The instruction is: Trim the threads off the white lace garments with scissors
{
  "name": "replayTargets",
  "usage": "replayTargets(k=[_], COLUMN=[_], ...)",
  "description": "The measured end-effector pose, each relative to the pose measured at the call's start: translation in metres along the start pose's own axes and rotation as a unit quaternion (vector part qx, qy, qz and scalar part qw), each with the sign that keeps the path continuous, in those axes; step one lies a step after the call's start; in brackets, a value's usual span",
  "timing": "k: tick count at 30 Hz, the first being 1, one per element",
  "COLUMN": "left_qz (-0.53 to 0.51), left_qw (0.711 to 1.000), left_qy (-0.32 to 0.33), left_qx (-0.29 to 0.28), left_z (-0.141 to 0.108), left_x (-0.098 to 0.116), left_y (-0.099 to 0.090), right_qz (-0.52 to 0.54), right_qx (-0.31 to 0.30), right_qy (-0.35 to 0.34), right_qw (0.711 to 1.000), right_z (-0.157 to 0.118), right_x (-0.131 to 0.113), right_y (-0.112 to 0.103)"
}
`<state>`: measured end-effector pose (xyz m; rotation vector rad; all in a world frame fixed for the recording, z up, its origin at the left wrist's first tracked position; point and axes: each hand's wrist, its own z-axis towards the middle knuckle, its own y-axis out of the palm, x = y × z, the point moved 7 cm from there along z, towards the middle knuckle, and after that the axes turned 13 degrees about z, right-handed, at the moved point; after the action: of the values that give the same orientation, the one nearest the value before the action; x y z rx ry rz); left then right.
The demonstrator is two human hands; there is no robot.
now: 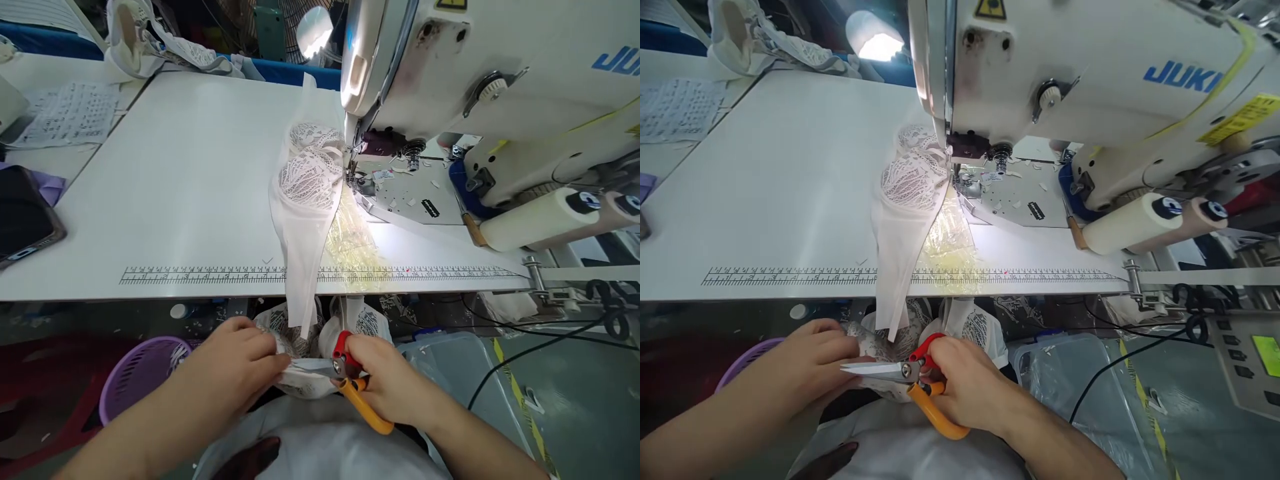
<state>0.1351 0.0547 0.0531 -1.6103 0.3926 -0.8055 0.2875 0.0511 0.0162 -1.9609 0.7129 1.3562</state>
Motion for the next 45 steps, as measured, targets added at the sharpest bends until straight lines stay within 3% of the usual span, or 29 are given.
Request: replayTargets(k=[4, 8, 10, 14, 17, 19, 23, 25, 27, 29, 33, 40, 45], left_qz=[-0.016, -0.068, -0.078, -0.112, -0.206, -0.314, -0.462, -0.451, -0.422, -0.397, -0.343, -0.275, -0.258], left_qw=[0.999, 0.981, 0.971, 0.966, 0.944, 0.922, 0.883, 0.889, 0.9, 0.902, 0.895, 0.908, 0.868], left_qy=[0.01, -0.147, -0.191, -0.167, -0.169, -0.136, -0.047, -0.039, -0.06, -0.114, -0.251, -0.304, -0.396], left_qx=[0.033, 0.107, 0.119, 0.162, 0.195, 0.18, 0.075, 0.059, 0.092, 0.125, 0.137, 0.092, 0.152], left_z=[-0.023, -0.044, -0.05, -0.051, -0.048, -0.042, -0.028, -0.027, -0.029, -0.032, -0.037, -0.035, -0.04], left_x=[-0.013, -0.03, -0.033, -0.028, -0.026, -0.021, -0.006, -0.003, -0.003, -0.005, -0.014, -0.031, -0.032], left_y=[-0.013, -0.021, -0.018, -0.019, -0.023, -0.021, -0.011, -0.009, -0.012, -0.012, -0.009, 0.0, 0.003], right_qz=[0.019, 0.028, 0.026, -0.007, -0.022, -0.027, -0.034, -0.031, -0.036, -0.042, -0.046, -0.034, -0.05], right_qx=[0.004, 0.008, 0.022, 0.049, 0.065, 0.078, 0.094, 0.093, 0.089, 0.084, 0.1, 0.107, 0.126], right_qy=[0.022, -0.001, -0.01, -0.013, -0.025, -0.041, -0.051, -0.044, -0.037, -0.033, -0.029, -0.065, -0.067], right_qw=[1.0, 1.0, 0.999, 0.999, 0.997, 0.996, 0.994, 0.994, 0.995, 0.995, 0.993, 0.991, 0.988], right_z=[-0.003, -0.007, -0.01, -0.014, -0.017, -0.019, -0.024, -0.027, -0.03, -0.032, -0.034, -0.031, -0.031], right_x=[0.0, -0.005, -0.007, -0.008, -0.006, -0.005, -0.005, -0.005, -0.004, -0.002, 0.005, -0.003, -0.002], right_y=[-0.004, -0.006, -0.009, -0.014, -0.018, -0.021, -0.026, -0.028, -0.028, -0.028, -0.03, -0.032, -0.033])
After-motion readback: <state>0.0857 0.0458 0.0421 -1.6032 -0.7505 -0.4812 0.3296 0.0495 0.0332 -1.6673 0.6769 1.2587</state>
